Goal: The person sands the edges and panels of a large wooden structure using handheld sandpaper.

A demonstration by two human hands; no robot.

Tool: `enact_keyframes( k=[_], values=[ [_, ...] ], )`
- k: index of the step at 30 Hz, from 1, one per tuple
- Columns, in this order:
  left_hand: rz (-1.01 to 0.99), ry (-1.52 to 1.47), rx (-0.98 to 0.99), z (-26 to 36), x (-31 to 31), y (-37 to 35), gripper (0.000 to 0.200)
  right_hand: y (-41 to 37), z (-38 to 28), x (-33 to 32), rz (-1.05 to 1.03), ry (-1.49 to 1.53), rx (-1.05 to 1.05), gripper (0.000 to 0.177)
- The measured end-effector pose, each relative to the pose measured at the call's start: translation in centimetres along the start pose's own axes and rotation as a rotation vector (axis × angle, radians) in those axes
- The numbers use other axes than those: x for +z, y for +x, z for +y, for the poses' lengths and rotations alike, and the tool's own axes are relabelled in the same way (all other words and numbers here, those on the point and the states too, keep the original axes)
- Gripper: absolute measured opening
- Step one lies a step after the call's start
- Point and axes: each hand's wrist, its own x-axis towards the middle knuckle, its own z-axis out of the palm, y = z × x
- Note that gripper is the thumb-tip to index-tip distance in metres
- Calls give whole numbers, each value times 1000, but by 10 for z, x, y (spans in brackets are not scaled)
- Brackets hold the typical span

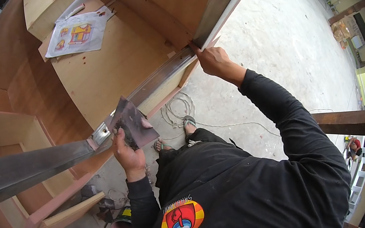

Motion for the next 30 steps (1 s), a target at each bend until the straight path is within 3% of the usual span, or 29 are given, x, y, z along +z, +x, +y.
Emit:
enact_keyframes(
  k=[2,14,19,20,21,22,23,24,25,30],
  values=[
    [-4,3,-2,0,1,0,33,-5,0,-3,-14,4,18,62],
    [-22,6,-21,1,5,0,33,-35,6,-5,-179,-101,-35,72],
    [-52,45,-38,-3,12,2,35,-59,21,38,-200,-69,-28,52],
    [-50,41,-35,-6,18,5,35,-64,5,15,-232,73,-11,44],
    [-26,-31,-112,-9,24,6,34,-72,-6,9,-52,341,-104,46],
    [-5,-100,-188,-10,29,8,34,-76,-21,-5,-75,641,-121,52],
    [-9,-95,-190,-13,30,11,34,-83,-35,-13,88,915,-263,61],
    [-97,-142,-292,-17,28,15,32,-89,-49,-22,118,1080,-319,69],
    [-184,-189,-395,-20,28,18,30,-92,-61,-27,159,1164,-374,74],
    [-212,-185,-536,-33,68,6,31,-97,-104,-33,334,1250,-462,87]
  ],
)
